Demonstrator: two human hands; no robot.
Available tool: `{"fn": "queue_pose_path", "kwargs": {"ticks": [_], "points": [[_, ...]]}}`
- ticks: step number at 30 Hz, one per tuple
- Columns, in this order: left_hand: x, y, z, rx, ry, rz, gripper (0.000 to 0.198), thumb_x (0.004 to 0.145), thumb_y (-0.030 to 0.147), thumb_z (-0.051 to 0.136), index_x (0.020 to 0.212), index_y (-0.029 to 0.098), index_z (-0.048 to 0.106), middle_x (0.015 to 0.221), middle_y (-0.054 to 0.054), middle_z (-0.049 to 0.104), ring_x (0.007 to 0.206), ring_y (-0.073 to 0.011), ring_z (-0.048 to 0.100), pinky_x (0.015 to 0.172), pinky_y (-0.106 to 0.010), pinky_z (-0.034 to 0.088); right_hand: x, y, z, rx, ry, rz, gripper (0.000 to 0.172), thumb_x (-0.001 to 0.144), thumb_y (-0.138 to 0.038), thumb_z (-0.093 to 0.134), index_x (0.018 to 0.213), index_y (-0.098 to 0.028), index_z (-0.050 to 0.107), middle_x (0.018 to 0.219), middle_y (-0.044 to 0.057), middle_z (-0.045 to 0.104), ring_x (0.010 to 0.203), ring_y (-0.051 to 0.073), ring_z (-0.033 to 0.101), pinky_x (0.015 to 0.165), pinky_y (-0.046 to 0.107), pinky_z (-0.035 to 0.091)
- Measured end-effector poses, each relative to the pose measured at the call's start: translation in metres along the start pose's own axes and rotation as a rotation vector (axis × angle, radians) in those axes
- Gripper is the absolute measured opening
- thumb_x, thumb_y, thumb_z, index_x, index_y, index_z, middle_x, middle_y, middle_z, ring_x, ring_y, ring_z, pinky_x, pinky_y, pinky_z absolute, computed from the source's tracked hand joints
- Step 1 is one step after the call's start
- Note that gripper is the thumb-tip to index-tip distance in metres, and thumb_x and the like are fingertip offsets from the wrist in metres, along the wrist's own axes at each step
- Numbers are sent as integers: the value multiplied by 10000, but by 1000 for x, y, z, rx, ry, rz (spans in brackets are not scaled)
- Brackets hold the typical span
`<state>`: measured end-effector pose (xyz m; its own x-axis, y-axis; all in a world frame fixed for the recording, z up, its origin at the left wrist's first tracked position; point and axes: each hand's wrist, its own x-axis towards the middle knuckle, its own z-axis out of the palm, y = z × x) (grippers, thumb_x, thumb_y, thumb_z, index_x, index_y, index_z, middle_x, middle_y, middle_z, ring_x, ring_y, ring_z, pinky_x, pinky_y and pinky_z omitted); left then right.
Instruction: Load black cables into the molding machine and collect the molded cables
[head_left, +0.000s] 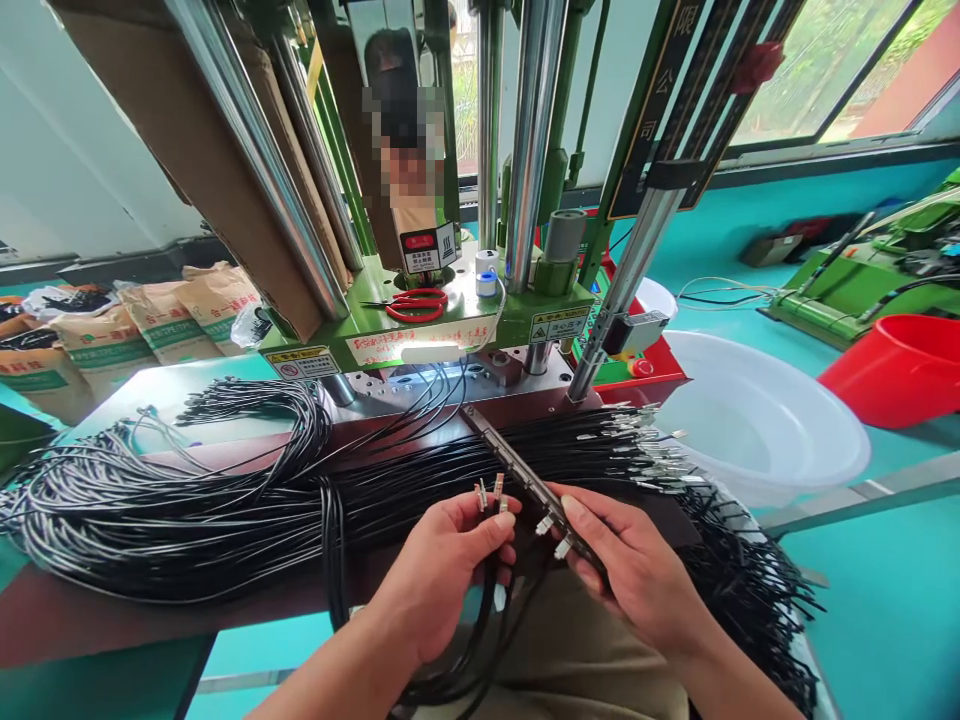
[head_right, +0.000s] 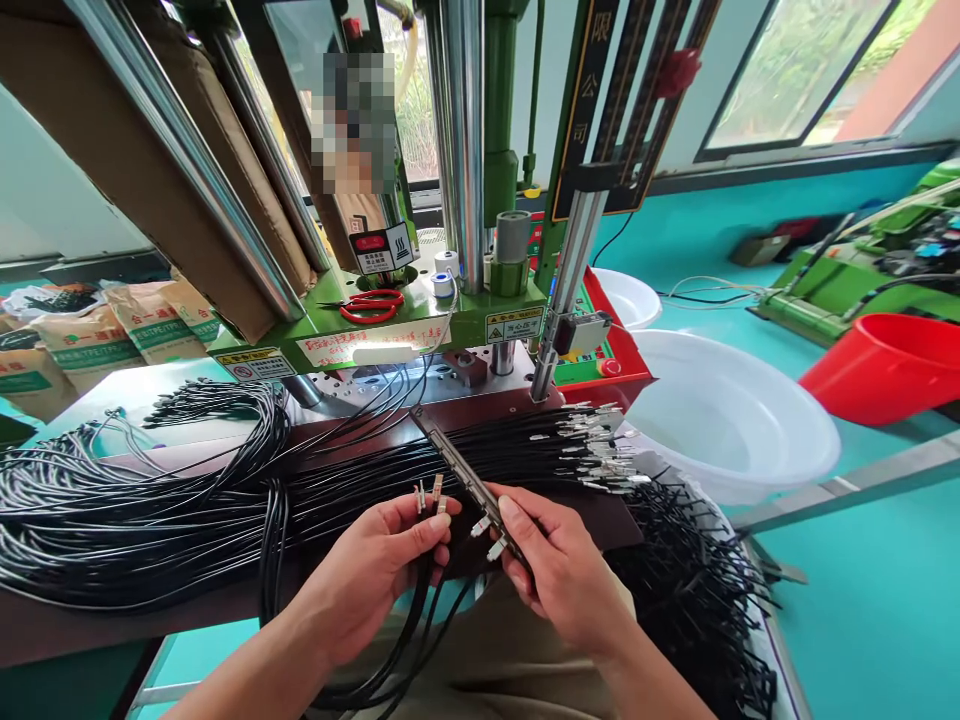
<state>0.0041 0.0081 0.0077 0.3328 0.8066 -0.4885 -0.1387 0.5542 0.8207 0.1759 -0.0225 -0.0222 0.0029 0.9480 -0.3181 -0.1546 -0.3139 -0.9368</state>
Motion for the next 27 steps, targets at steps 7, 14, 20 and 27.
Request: {"fn": "queue_pose_path", "kwargs": {"ticks": [7, 14, 20, 27], "points": [[6, -2, 9, 52, 38, 13, 182, 707, 229, 715, 805, 109, 618, 700, -12, 559, 526, -55, 461, 432, -166, 356, 3, -2, -2, -45, -60, -8, 570, 827, -566, 560, 1250, -185, 592, 564, -37, 462, 389, 51, 334, 308, 148, 205], [11, -4, 7, 52, 17, -2, 195, 705, 239, 715, 816, 97, 640, 694, -19, 571, 513, -47, 458, 433, -160, 354, 5, 2, -5, -66, -77, -13, 551, 847, -550, 548, 1264, -191, 581, 617, -16, 502, 405, 51, 366, 320, 152, 228], [12, -2, 7, 77, 35, 8, 177, 693, 232, 720, 767, 93, 641, 666, -20, 579, 492, -46, 463, 419, -157, 351, 6, 1, -8, -136, -147, -81, 505, 897, -508, 491, 1275, -185, 578, 601, -19, 483, 413, 58, 364, 336, 168, 259], [13, 2, 10, 82, 57, -37, 148, 696, 200, 721, 720, 102, 613, 614, -18, 585, 463, -54, 487, 433, -163, 393, 5, 2, -8, -181, -171, -143, 449, 905, -486, 492, 1241, -213, 610, 671, -7, 518, 425, 51, 378, 352, 179, 265]]}}
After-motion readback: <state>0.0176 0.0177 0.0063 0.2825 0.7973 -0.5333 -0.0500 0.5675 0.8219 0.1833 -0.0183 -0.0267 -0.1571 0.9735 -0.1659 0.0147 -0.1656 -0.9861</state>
